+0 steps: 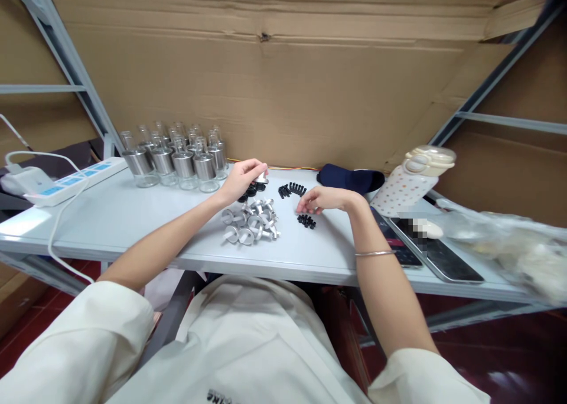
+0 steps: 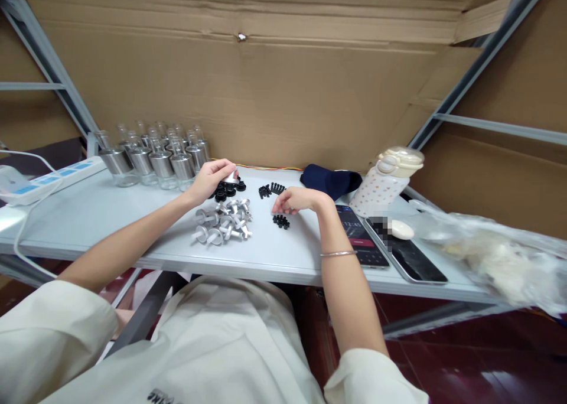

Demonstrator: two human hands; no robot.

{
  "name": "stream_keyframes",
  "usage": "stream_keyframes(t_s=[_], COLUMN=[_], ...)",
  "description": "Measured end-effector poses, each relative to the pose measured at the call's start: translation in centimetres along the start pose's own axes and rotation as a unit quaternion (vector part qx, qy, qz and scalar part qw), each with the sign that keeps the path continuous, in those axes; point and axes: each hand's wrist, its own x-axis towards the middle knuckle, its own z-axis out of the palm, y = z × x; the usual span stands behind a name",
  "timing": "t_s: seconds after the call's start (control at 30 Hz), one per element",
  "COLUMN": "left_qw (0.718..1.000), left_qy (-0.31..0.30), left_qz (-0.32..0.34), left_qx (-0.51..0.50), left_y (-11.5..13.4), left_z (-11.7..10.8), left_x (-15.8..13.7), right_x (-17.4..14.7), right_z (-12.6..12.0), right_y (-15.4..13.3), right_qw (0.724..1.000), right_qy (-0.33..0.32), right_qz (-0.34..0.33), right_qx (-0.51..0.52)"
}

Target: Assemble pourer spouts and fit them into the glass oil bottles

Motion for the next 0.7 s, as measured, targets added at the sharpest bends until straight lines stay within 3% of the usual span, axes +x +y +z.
stream_keyframes(t_s=[0.23, 0.7], left_qw=[1.000, 0.999], left_qy=[-0.013, -0.032], left_qz=[0.004, -0.015], left_qx=[0.006, 0.005], left_y=[-0.11, -0.12], left_z=[0.08, 0.09], left_x=[-0.02, -0.02], right_x=[0.88, 0.60], right_z=[0.78, 0.77], right_y=[-0.30, -0.65], right_qw=[0.998, 0.999], right_qy=[-0.024, -0.011], right_qz=[-0.052, -0.034], right_qx=[0.004, -0.019])
